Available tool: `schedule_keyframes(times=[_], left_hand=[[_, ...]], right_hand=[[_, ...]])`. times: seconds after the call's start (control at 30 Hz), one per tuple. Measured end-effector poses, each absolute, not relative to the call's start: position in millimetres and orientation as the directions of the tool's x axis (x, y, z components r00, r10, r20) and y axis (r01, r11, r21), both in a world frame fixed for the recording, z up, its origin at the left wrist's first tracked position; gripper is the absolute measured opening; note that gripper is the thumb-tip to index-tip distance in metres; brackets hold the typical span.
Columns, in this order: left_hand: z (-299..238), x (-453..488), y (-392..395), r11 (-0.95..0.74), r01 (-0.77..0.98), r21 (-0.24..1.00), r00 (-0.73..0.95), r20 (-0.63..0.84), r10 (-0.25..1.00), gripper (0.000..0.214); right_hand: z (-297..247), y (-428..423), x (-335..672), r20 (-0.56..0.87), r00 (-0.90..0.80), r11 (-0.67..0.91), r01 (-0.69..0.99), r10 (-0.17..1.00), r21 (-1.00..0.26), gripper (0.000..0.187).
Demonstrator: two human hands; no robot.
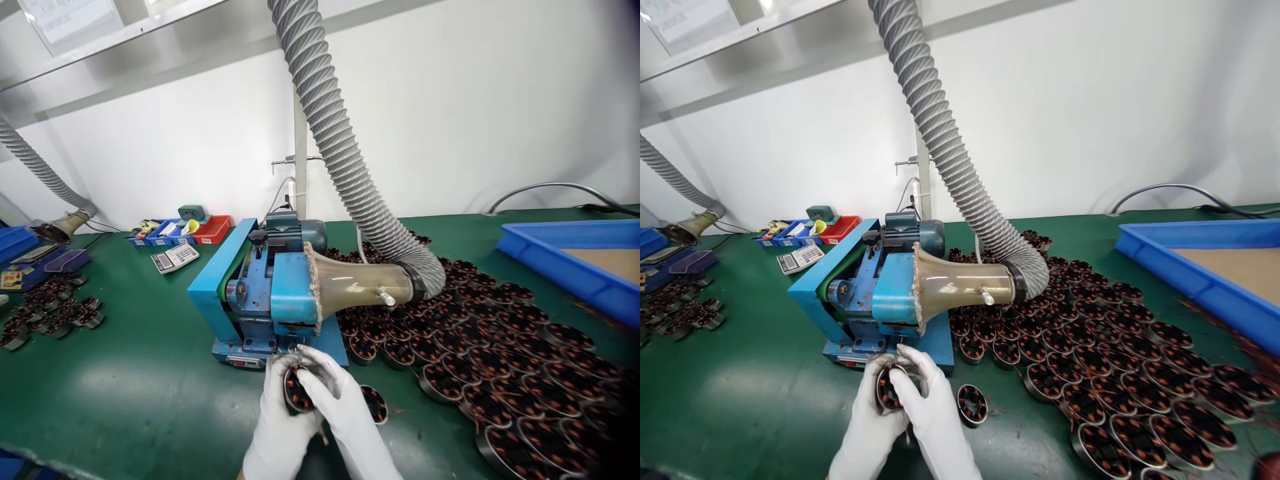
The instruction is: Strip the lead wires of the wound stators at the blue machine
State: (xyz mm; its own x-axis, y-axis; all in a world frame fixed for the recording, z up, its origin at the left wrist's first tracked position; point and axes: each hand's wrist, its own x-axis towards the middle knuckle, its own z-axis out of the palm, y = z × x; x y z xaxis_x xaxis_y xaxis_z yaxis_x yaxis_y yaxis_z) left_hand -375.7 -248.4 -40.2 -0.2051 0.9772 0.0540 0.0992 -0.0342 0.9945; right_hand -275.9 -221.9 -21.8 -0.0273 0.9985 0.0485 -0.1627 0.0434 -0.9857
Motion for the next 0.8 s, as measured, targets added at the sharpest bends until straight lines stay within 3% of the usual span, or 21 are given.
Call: schedule_keyframes(times=[0.1, 0.2, 0.27, 0.33, 0.4, 0.5, 0.6, 0.8], left_hand=[[-35, -385, -267, -0.168, 0.185, 0.968, -0.045, 0.179, 0.983, 0.043], [-29, -390, -278, -0.229, 0.234, 0.945, 0.017, 0.231, 0.973, 0.044], [-28, -391, -280, -0.244, 0.275, 0.93, -0.001, 0.254, 0.967, 0.042], [-29, -391, -278, -0.215, 0.295, 0.931, -0.06, 0.242, 0.968, 0.041], [-30, -389, -273, -0.141, 0.283, 0.949, -0.132, 0.184, 0.974, 0.043], [-32, -381, -259, 0.015, 0.24, 0.971, -0.261, 0.05, 0.964, 0.045], [-34, -373, -241, 0.113, 0.166, 0.98, -0.342, -0.051, 0.938, 0.042], [-35, -369, -216, 0.048, 0.1, 0.994, -0.31, -0.015, 0.95, 0.039]], right_hand=[[-7, -226, -266, 0.044, -0.17, 0.002, -0.239, 0.984, -0.971, 0.006], [7, -222, -256, -0.044, -0.259, -0.159, -0.443, 0.965, -0.882, 0.021], [12, -220, -250, -0.086, -0.24, -0.219, -0.606, 0.967, -0.765, 0.025], [13, -221, -250, -0.111, -0.117, -0.161, -0.678, 0.987, -0.717, 0.023], [7, -227, -256, -0.102, -0.009, -0.087, -0.591, 0.995, -0.802, 0.018], [-7, -236, -273, -0.028, -0.005, -0.028, -0.332, 1.0, -0.943, 0.025], [-19, -231, -288, 0.022, 0.037, 0.028, -0.164, 0.999, -0.986, 0.031], [-22, -206, -289, 0.08, 0.056, 0.085, -0.09, 0.995, -0.992, 0.024]])
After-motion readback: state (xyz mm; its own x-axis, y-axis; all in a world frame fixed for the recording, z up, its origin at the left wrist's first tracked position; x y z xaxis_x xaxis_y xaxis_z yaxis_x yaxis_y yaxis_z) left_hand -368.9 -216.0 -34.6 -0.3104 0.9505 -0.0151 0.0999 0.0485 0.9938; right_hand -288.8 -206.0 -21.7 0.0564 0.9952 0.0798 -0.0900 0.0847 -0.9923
